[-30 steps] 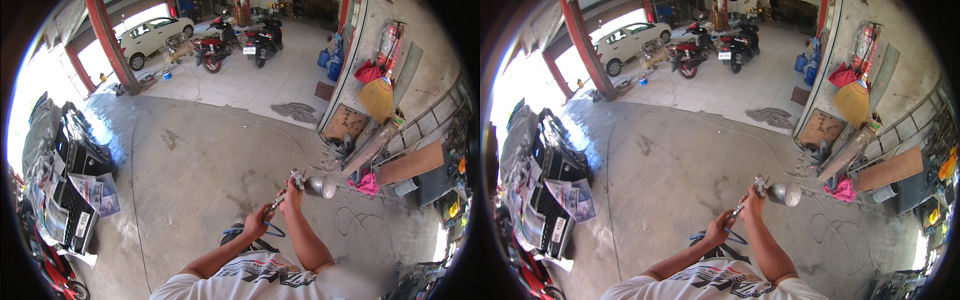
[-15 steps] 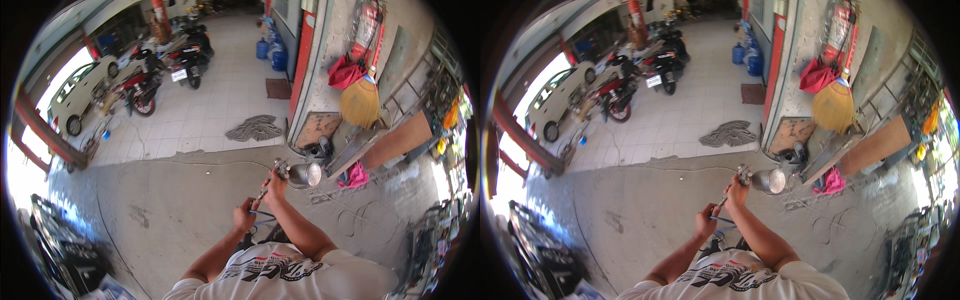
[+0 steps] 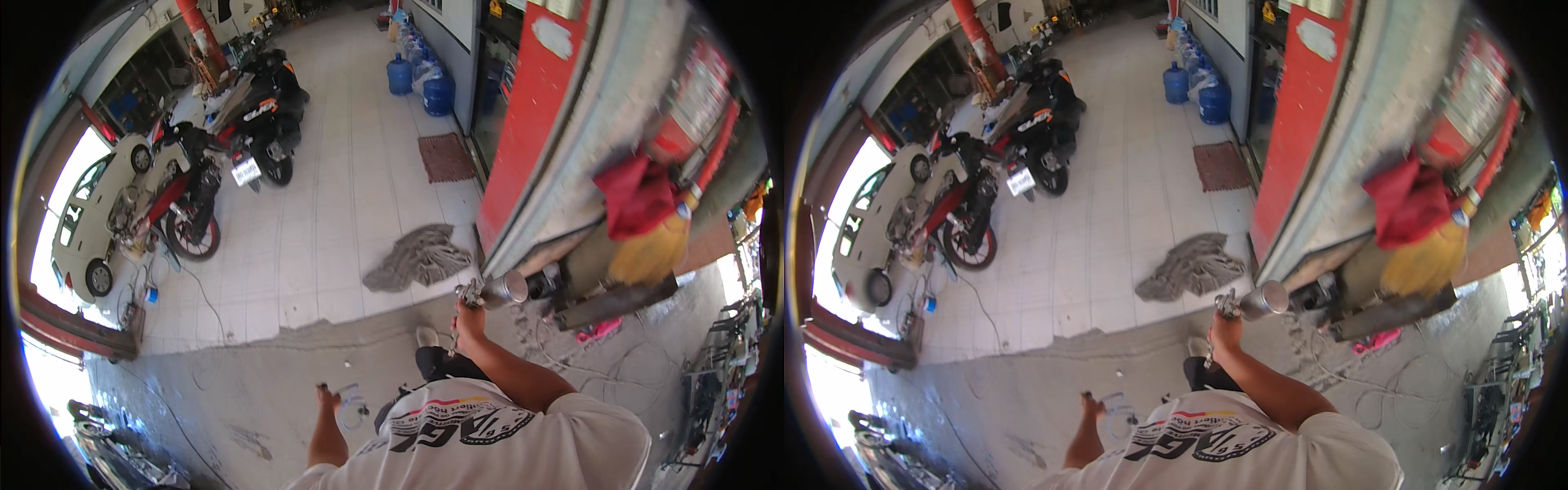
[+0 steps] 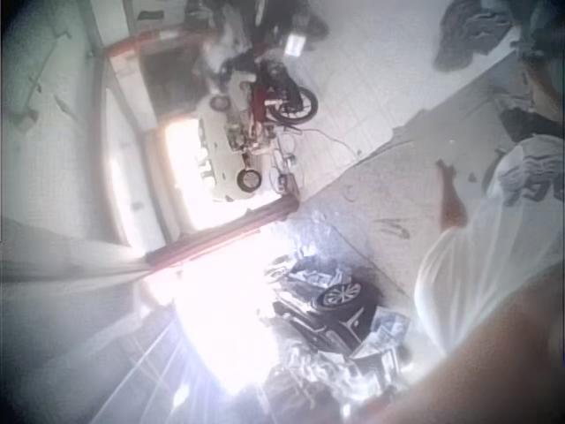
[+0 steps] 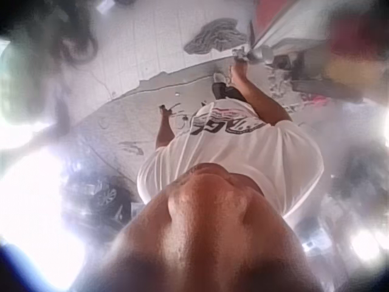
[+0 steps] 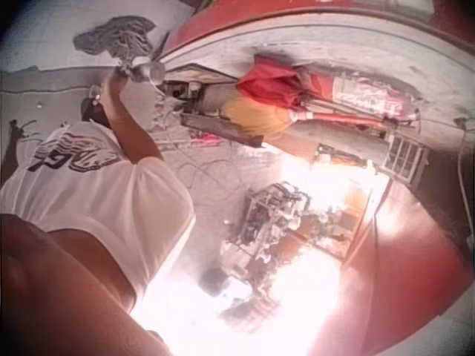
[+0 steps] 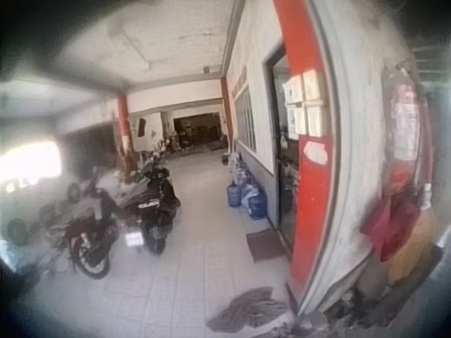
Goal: The person uses a spray gun to apply paint to a teal car bumper propped on stacked tires. After finishing the coat, they walk to a workbench, open paint cans, and pour paint into the spray gun cup.
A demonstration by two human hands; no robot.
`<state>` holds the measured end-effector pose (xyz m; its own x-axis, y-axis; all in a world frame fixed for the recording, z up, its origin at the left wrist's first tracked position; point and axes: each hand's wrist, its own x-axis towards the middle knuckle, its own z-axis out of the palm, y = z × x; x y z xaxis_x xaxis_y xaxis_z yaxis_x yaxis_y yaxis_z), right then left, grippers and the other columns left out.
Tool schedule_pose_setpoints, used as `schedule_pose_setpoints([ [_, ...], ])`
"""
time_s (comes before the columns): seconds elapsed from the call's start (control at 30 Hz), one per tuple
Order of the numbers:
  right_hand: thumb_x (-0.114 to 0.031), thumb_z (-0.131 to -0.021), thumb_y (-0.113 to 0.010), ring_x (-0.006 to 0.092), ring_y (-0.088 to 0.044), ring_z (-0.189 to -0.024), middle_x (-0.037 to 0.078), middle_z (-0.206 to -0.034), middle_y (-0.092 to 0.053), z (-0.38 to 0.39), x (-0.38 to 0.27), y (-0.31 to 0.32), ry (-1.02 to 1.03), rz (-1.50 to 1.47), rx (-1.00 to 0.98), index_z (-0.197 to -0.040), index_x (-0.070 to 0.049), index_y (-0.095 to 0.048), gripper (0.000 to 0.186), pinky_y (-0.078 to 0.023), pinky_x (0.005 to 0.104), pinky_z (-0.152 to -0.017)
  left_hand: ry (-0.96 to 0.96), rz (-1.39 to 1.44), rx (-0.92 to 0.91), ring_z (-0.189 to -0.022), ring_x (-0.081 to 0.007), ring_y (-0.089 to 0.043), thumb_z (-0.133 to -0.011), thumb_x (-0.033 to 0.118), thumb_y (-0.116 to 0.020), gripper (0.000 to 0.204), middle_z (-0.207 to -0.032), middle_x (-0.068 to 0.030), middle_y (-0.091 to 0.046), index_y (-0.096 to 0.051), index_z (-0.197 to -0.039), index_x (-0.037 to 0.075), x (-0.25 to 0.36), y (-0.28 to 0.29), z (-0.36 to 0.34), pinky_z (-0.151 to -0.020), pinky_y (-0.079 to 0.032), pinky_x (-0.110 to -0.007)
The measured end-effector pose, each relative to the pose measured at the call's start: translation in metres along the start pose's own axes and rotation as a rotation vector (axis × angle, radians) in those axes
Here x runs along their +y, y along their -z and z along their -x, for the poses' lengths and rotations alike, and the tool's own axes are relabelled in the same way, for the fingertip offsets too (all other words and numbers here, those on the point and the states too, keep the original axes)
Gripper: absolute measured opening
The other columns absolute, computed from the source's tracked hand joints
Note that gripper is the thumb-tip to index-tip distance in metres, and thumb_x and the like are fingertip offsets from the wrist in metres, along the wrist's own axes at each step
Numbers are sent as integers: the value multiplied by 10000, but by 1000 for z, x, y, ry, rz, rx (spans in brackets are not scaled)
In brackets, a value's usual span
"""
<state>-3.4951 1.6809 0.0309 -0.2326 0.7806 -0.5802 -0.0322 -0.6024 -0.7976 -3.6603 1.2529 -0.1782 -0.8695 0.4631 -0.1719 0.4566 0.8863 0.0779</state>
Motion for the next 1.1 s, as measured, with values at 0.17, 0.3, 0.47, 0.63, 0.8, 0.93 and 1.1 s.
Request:
schedule_pose_setpoints([
  [0.17,-148,-986,-627,100,-474,-468,-4,-755,-550,-95,-55,-149,277,211,-236,-1065,-87,-563,119,-378,279,-399,525,666,-253,-1047,-332,-636,-813,264,-789,597,-1264,-199,-597,-492,-1280,42,2,33,-90,-817,-537,-492],
  [0.3,-122,-987,-624,85,-468,-439,-5,-749,-547,-174,-114,-289,297,290,-406,-1052,-70,-579,94,-392,267,-390,604,623,-250,-938,-351,-691,-803,312,-809,353,-974,-176,-723,-665,-991,49,32,48,-215,-803,-538,-435],
  [0.47,-106,-977,-625,98,-478,-435,-1,-745,-548,-328,-145,-459,300,345,-394,-1116,-70,-566,156,-391,268,-379,359,597,-673,-903,-356,-702,-810,425,-804,386,-964,-178,-740,-728,-988,90,65,26,-390,-789,-542,-443],
  [0.63,-125,-927,-642,292,-662,-972,165,-1069,-688,-494,-177,-599,445,549,-329,-1313,-33,-576,402,-514,385,-850,363,640,-1008,-934,-352,-695,-830,534,-752,470,-989,-184,-738,-737,-1005,99,63,66,-626,-811,-540,-444],
  [0.8,-103,-927,-651,355,-620,-1217,229,-1295,-641,-591,-277,-714,548,593,-327,-1392,-8,-539,487,-486,379,-1001,163,357,-908,-1008,-326,-689,-861,617,-692,518,-1045,-166,-742,-755,-1026,130,98,141,-975,-870,-545,-424],
  [0.93,-64,-924,-646,322,-628,-1215,214,-1306,-638,-672,-351,-814,706,565,-373,-1404,-18,-543,494,-482,362,-1013,91,554,-461,-1001,-281,-714,-899,465,-702,362,-1029,-122,-760,-757,-1040,136,102,220,-1259,-887,-560,-400],
  [1.1,-31,-921,-654,228,-662,-1129,178,-1305,-653,-849,-424,-942,699,622,-331,-1391,-37,-571,478,-515,300,-914,6,915,-152,-757,-137,-709,-944,153,-631,152,-868,-74,-754,-737,-958,44,216,312,-1538,-671,-544,-269],
])
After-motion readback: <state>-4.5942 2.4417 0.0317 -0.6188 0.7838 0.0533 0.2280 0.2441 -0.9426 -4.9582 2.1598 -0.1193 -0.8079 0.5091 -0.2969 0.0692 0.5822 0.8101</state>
